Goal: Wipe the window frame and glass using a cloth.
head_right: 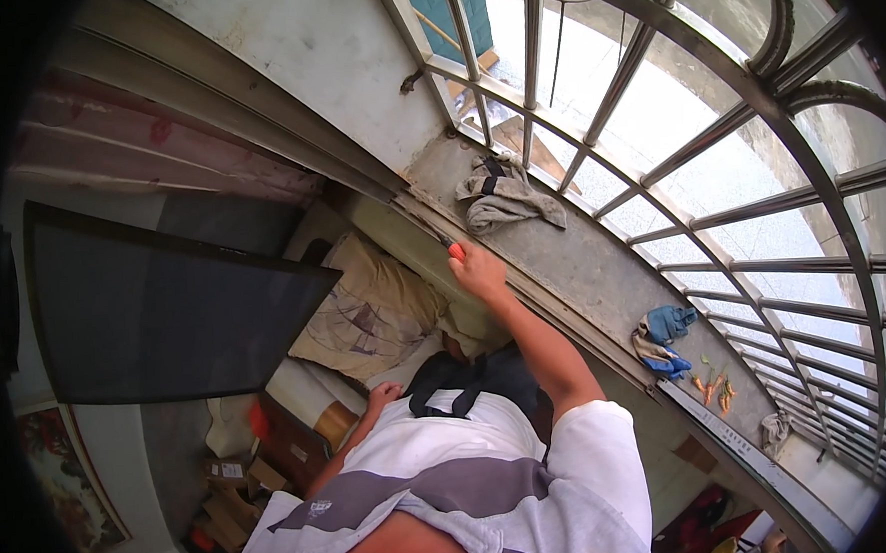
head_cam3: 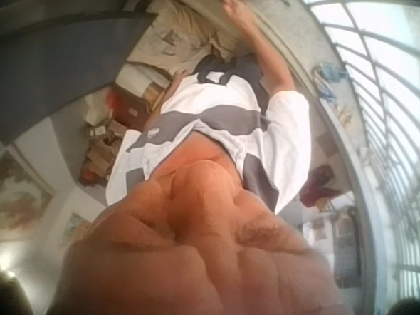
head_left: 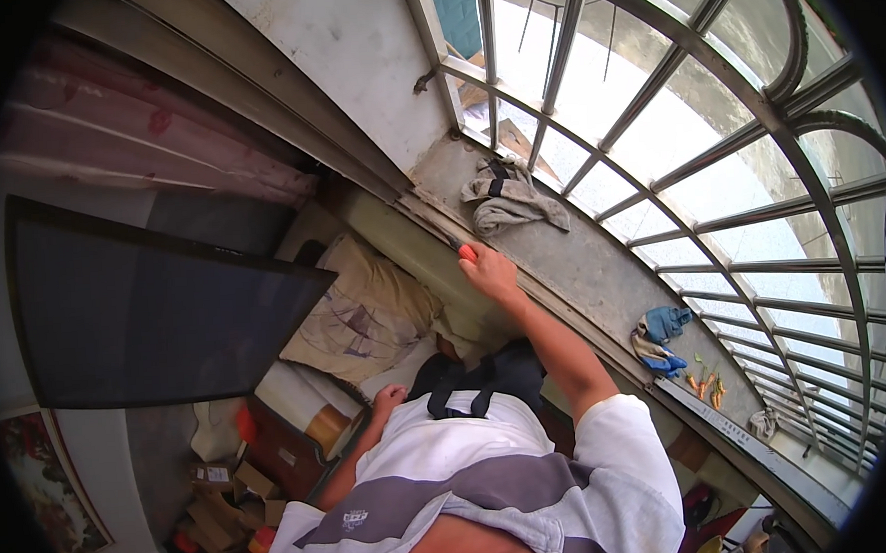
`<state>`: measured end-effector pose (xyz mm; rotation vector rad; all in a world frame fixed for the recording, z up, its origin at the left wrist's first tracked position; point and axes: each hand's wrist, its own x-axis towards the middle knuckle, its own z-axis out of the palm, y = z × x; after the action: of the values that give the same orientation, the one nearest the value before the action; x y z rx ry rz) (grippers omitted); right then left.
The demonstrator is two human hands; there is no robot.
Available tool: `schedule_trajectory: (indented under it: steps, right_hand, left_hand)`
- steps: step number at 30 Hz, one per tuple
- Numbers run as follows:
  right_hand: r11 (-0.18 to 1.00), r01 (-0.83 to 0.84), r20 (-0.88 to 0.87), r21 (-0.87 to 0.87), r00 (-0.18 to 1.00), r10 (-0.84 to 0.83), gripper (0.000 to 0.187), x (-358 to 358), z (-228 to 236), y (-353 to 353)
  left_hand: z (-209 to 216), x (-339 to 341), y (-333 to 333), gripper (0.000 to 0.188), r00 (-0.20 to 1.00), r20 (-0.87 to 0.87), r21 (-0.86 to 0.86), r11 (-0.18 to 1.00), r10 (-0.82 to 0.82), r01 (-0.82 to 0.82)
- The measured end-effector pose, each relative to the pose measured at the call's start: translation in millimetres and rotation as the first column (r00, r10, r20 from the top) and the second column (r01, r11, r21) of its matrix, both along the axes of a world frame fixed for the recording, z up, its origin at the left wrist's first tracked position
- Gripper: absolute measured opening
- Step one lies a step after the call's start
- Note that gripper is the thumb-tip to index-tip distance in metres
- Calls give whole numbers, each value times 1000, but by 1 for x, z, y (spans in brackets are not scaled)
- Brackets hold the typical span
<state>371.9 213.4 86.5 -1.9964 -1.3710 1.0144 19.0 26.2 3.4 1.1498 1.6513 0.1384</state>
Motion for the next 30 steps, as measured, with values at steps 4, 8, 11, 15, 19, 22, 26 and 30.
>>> schedule_trajectory:
  steps: [4,8,11,15,19,22,26,30]
  right_hand:
    - [997,-46,-85,-58,996,41,40,8,-14,9]
    - [998,63,-190,-12,980,-64,40,6,-14,22]
    - [994,80,10,76,997,-81,35,1,1,14]
    - [973,-159,-62,170,983,171,40,-24,34,-32]
    - [865,-491,-91,107,861,500,44,-71,37,-82]
    - [784,-611,-168,110,766,620,43,-71,47,-88]
    - [933,-250,-81,259,957,279,32,-16,18,-39]
    - [883,-206,494,421,869,-33,42,54,9,31]
  left_hand:
    - [2,2,2,20,1000,3,-13,1000,14,-14]
    - [1,1,-3,18,999,48,23,999,21,-22]
    - [8,6,1,19,997,40,-39,997,72,-70]
    - [60,53,44,31,857,401,-206,943,325,-261]
    - [115,117,90,37,419,749,-404,855,513,-325]
    - [93,105,81,34,385,699,-442,787,602,-430]
    - [93,86,61,32,413,603,-454,720,682,-525]
    - [58,44,35,29,654,433,-312,784,620,-537]
